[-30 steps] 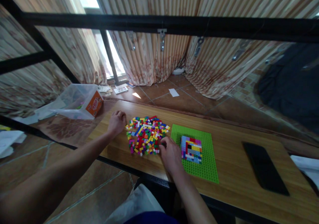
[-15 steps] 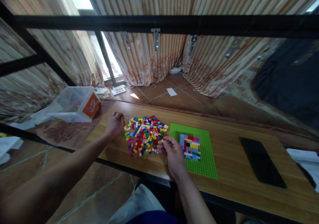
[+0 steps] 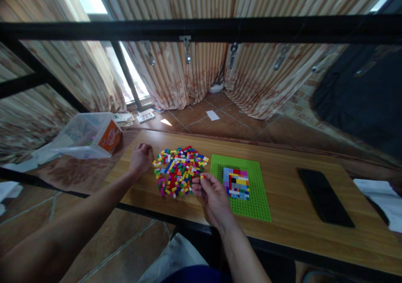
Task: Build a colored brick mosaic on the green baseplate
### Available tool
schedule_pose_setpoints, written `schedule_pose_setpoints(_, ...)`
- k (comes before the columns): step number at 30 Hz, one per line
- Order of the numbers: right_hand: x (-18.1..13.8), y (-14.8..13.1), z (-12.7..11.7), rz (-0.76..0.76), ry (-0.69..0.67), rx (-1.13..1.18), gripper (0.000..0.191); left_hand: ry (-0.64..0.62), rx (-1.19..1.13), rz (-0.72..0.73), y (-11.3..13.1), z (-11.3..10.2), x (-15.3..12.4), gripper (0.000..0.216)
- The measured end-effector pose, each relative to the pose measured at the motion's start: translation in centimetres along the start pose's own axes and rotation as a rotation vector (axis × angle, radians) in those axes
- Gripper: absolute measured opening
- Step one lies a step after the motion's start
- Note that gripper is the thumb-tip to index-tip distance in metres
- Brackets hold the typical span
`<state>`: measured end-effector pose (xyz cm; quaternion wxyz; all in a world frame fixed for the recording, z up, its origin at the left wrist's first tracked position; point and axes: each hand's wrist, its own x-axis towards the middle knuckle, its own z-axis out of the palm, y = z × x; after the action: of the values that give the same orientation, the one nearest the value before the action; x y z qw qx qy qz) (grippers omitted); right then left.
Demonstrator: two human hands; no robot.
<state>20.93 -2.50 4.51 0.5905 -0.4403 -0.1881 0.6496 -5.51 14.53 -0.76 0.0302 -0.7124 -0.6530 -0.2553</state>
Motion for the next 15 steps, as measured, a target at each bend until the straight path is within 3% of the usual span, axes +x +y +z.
schedule_pose_setpoints(7,0.31,0.38,-0.35,-0.084,-0.025,-0.23,0.041,0.01,0.007,0.025,0.08,-0.11,-0.05,0.022)
schedule_pose_setpoints(15,0.64,0.9,-0.95,-0.096,0.019,-0.248,0.037,0.013,-0.003,0.032,-0.09,0.07,-0.04,0.021)
